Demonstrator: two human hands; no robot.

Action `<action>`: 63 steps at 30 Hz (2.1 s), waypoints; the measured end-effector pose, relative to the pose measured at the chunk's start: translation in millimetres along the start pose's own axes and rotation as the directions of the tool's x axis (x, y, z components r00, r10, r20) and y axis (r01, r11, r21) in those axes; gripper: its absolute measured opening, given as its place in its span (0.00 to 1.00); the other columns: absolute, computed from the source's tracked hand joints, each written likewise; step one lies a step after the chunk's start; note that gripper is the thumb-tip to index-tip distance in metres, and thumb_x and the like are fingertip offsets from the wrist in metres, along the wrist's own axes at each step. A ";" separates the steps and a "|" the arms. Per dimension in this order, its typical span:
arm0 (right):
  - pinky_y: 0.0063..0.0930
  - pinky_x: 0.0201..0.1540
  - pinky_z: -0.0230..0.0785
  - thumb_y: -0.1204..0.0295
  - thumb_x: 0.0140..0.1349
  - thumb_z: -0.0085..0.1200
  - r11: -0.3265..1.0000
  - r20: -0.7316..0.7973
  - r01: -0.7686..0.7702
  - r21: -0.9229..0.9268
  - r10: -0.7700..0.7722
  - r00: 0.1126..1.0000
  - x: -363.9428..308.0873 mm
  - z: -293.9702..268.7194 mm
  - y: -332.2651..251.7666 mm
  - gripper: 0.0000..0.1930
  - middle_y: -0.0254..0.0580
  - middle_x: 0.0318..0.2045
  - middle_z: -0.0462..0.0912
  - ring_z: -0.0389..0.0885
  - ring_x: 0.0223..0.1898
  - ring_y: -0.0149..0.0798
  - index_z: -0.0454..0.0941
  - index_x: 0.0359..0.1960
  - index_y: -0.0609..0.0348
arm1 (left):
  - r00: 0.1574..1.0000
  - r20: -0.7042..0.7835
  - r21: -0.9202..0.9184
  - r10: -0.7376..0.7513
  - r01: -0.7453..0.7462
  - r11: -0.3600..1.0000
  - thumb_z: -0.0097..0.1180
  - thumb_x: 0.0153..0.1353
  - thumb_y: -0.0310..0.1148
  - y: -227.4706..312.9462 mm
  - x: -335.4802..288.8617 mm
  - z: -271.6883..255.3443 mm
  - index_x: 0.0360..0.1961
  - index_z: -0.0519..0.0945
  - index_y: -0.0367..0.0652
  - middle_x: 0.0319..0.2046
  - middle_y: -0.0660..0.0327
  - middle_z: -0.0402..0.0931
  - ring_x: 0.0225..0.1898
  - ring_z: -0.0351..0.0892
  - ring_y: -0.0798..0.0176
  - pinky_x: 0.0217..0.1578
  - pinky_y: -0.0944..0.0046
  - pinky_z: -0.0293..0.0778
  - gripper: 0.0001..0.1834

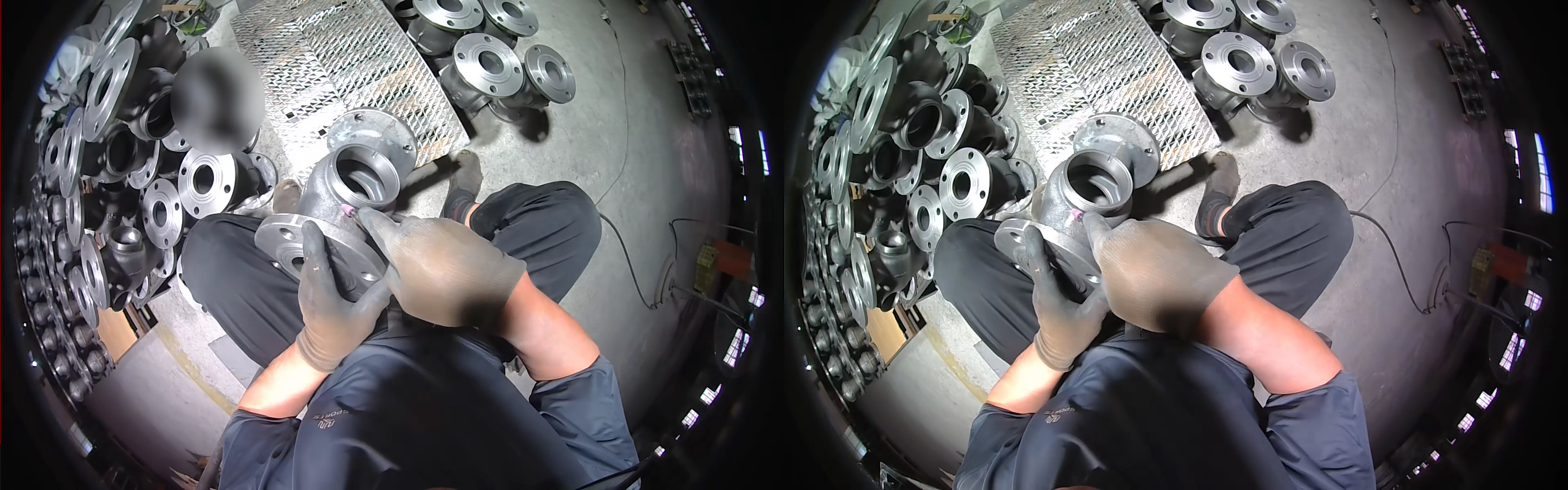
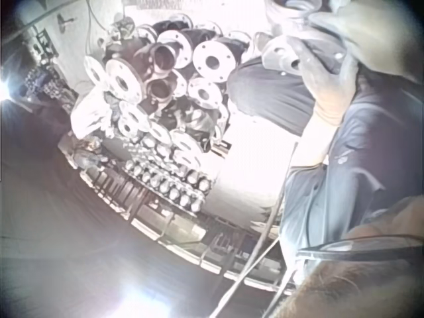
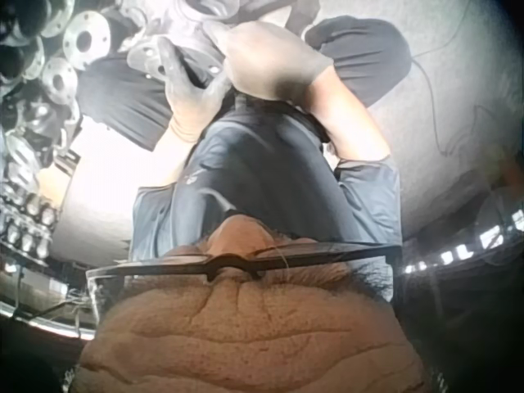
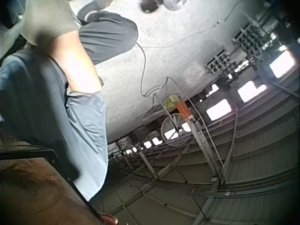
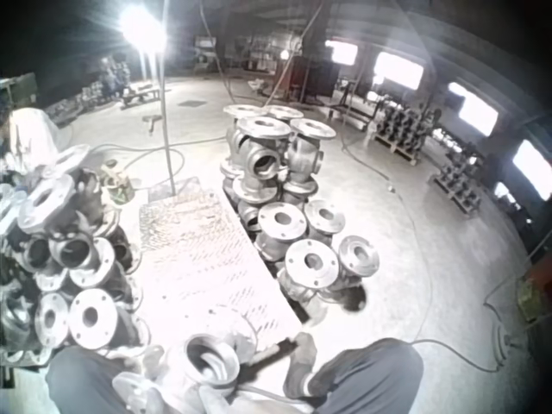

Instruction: Marking and grinding cast metal valve/flange components in a fabrication shop.

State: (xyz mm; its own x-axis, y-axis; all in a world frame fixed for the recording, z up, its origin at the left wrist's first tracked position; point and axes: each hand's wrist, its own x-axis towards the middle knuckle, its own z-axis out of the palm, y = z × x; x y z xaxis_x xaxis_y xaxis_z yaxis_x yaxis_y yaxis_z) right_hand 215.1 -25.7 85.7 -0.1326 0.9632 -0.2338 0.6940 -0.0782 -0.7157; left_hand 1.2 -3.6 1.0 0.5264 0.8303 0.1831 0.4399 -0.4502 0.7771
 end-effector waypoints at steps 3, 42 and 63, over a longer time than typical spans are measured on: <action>0.56 0.39 0.82 0.79 0.61 0.54 1.000 0.005 0.007 -0.020 -0.007 1.000 -2.0 1.0 2.7 0.29 0.67 0.32 0.89 0.91 0.35 0.66 0.71 0.64 0.85 | 1.000 0.010 0.011 0.014 -0.014 1.000 0.89 0.52 0.42 -0.5 -1.1 0.3 0.81 0.53 0.17 0.70 0.21 0.70 0.67 0.81 0.27 0.67 0.43 0.77 0.70; 0.57 0.55 0.80 0.77 0.68 0.53 0.965 0.213 -0.253 0.069 0.234 0.949 5.3 -3.4 -7.8 0.32 0.75 0.47 0.87 0.88 0.50 0.70 0.68 0.74 0.80 | 0.997 -0.027 0.035 0.070 -0.069 0.997 0.89 0.53 0.42 -1.3 0.9 -1.5 0.82 0.51 0.17 0.71 0.23 0.70 0.68 0.81 0.31 0.67 0.47 0.77 0.71; 0.50 0.49 0.82 0.79 0.66 0.57 0.977 -0.261 0.111 0.182 -0.061 0.963 -21.1 44.7 33.0 0.34 0.66 0.39 0.86 0.88 0.40 0.63 0.68 0.76 0.74 | 1.000 -0.004 0.045 0.024 -0.024 0.999 0.87 0.53 0.37 0.1 -0.1 1.8 0.83 0.47 0.17 0.75 0.24 0.66 0.75 0.74 0.32 0.75 0.47 0.69 0.71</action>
State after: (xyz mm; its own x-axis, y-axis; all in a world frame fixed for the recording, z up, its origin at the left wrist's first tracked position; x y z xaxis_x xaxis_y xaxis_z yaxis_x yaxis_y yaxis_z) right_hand 209.2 -60.1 37.7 0.0148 0.9998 -0.0100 0.5350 -0.0164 -0.8447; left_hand 2.6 -4.4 0.0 0.5338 0.8205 0.2046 0.4594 -0.4845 0.7445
